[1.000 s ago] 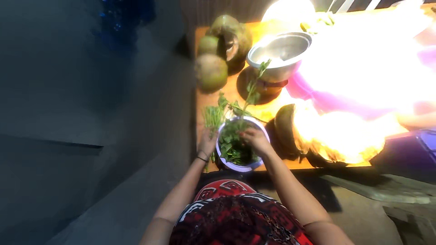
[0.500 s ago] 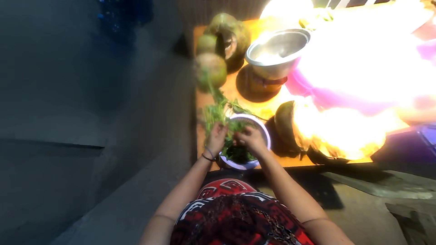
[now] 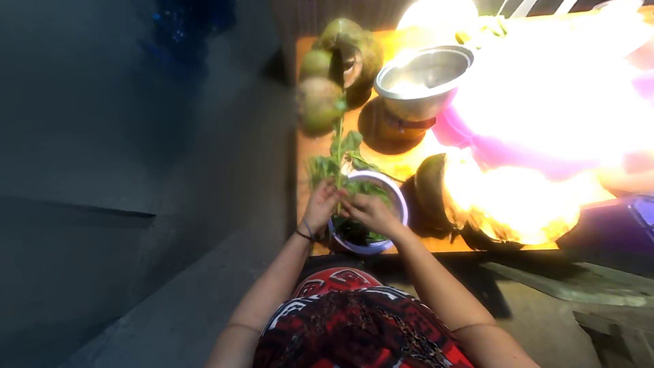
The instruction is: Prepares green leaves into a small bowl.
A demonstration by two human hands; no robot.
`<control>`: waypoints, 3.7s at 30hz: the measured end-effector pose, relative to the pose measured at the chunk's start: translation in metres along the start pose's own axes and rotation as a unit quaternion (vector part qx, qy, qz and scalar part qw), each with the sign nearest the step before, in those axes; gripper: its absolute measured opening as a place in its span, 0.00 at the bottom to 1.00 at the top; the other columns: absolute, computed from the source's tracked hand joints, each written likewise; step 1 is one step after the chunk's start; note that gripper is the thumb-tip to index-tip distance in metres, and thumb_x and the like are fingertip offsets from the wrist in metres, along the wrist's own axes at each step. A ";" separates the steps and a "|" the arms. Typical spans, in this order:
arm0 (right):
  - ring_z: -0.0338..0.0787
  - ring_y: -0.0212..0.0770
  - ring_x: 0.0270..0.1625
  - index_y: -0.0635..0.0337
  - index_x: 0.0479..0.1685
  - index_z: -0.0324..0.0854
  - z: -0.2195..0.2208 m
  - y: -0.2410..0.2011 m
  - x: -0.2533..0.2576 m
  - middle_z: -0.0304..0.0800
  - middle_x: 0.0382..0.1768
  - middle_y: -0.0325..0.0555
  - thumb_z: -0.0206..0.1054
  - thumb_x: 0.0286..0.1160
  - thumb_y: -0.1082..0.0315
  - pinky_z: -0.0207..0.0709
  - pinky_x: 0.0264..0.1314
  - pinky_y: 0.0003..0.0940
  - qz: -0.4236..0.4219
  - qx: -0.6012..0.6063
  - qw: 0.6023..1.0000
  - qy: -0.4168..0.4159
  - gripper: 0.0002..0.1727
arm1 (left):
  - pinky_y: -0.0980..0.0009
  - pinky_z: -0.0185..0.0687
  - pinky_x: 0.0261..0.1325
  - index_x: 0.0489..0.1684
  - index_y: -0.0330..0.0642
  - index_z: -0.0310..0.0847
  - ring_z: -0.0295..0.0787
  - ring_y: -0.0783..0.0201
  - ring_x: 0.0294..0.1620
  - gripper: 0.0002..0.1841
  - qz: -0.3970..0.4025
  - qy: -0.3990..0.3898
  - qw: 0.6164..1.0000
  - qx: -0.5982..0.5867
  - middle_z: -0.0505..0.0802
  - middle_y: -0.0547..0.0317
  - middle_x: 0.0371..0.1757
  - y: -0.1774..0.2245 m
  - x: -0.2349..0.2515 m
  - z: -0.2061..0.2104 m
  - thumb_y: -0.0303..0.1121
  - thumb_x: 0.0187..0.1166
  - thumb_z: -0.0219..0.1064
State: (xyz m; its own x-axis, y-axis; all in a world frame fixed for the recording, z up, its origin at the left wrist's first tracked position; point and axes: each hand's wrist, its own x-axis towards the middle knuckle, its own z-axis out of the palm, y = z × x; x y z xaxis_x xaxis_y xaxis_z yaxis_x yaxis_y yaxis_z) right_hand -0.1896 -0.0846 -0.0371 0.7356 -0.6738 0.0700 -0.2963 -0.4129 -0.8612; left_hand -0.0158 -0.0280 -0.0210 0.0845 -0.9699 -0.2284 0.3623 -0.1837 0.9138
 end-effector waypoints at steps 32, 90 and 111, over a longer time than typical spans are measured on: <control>0.90 0.30 0.34 0.59 0.51 0.85 -0.008 -0.004 -0.030 0.90 0.36 0.39 0.51 0.93 0.66 0.88 0.40 0.23 0.240 0.617 0.750 0.004 0.15 | 0.63 0.85 0.65 0.38 0.36 0.92 0.93 0.56 0.53 0.06 0.381 -0.008 0.801 0.463 0.97 0.52 0.46 -0.003 -0.003 -0.010 0.21 0.74 0.68; 0.81 0.27 0.24 0.51 0.40 0.77 -0.012 -0.002 0.005 0.84 0.26 0.34 0.46 0.93 0.66 0.78 0.26 0.23 0.318 0.559 0.716 0.271 0.15 | 0.80 0.71 0.28 0.37 0.35 0.84 0.72 0.78 0.21 0.16 0.104 -0.091 0.938 0.319 0.81 0.66 0.23 0.016 -0.009 0.009 0.31 0.92 0.51; 0.88 0.28 0.22 0.53 0.40 0.91 -0.037 0.023 -0.018 0.94 0.30 0.39 0.68 0.74 0.59 0.84 0.22 0.22 0.156 0.570 0.804 -0.068 0.10 | 0.88 0.56 0.13 0.33 0.50 0.78 0.59 0.84 0.09 0.16 -0.134 -0.183 0.974 -0.027 0.74 0.76 0.13 0.003 -0.004 -0.010 0.35 0.90 0.47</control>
State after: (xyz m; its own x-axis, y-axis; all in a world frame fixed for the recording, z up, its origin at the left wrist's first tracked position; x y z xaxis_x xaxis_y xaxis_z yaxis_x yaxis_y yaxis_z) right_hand -0.2321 -0.1051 -0.0393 0.8168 -0.5301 -0.2275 0.2143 0.6450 -0.7335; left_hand -0.0063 -0.0234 -0.0210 -0.3520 -0.8825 -0.3118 0.3751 -0.4382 0.8168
